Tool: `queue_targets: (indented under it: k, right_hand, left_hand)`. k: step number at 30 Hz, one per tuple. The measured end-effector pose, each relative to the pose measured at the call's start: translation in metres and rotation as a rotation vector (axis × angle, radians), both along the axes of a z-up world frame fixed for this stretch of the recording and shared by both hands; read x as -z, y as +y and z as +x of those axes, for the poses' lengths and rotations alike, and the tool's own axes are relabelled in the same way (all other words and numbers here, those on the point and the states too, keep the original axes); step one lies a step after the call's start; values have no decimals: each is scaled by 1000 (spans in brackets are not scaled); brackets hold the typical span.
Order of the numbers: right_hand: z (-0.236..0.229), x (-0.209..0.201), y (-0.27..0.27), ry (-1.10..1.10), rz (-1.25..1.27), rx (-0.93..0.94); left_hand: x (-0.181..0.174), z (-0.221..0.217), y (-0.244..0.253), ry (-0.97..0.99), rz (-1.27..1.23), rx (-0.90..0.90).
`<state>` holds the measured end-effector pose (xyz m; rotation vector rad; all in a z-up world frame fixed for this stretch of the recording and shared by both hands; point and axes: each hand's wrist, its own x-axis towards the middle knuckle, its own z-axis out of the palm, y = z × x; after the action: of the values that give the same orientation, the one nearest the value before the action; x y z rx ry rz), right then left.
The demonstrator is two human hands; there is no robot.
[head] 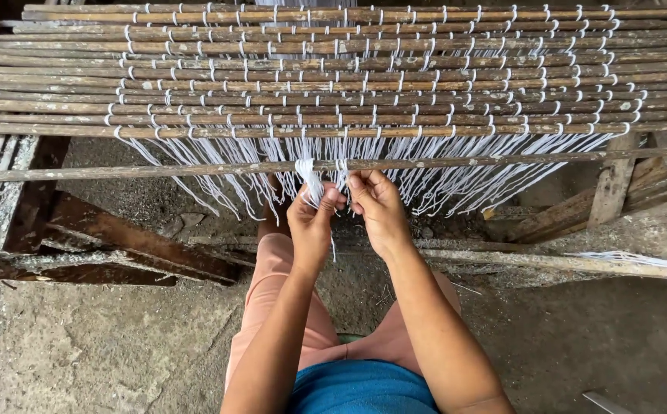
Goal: Tying white threads onto a wooden loom frame in a repetitive sequence.
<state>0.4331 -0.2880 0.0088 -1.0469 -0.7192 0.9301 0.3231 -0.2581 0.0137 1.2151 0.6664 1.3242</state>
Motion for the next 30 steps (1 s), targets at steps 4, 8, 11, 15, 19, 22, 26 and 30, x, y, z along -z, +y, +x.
queue_targets:
  k: [4, 8, 11, 15, 19, 22, 26, 30]
  right_hand:
    - [1, -6, -2, -19, 11, -39]
    - [-4, -12, -4, -126, 27, -16]
    - [-3, -17, -4, -168, 36, 30]
    - [1, -8, -2, -186, 43, 85]
    - [3, 3, -2, -139, 41, 78]
    - [2, 1, -3, -142, 52, 91]
    - [0, -8, -7, -255, 110, 155]
    - [-4, 0, -3, -324, 133, 66]
  left_hand:
    - [4, -4, 5, 9, 27, 16]
    - [7, -8, 7, 71, 41, 88]
    - [11, -10, 8, 91, 45, 120]
    - [19, -15, 11, 75, 11, 167]
    - [26, -15, 12, -47, -44, 229]
    - [30, -15, 14, -56, -46, 251]
    - [29, -17, 16, -15, -37, 234]
    - [38, -16, 20, -5, -50, 240]
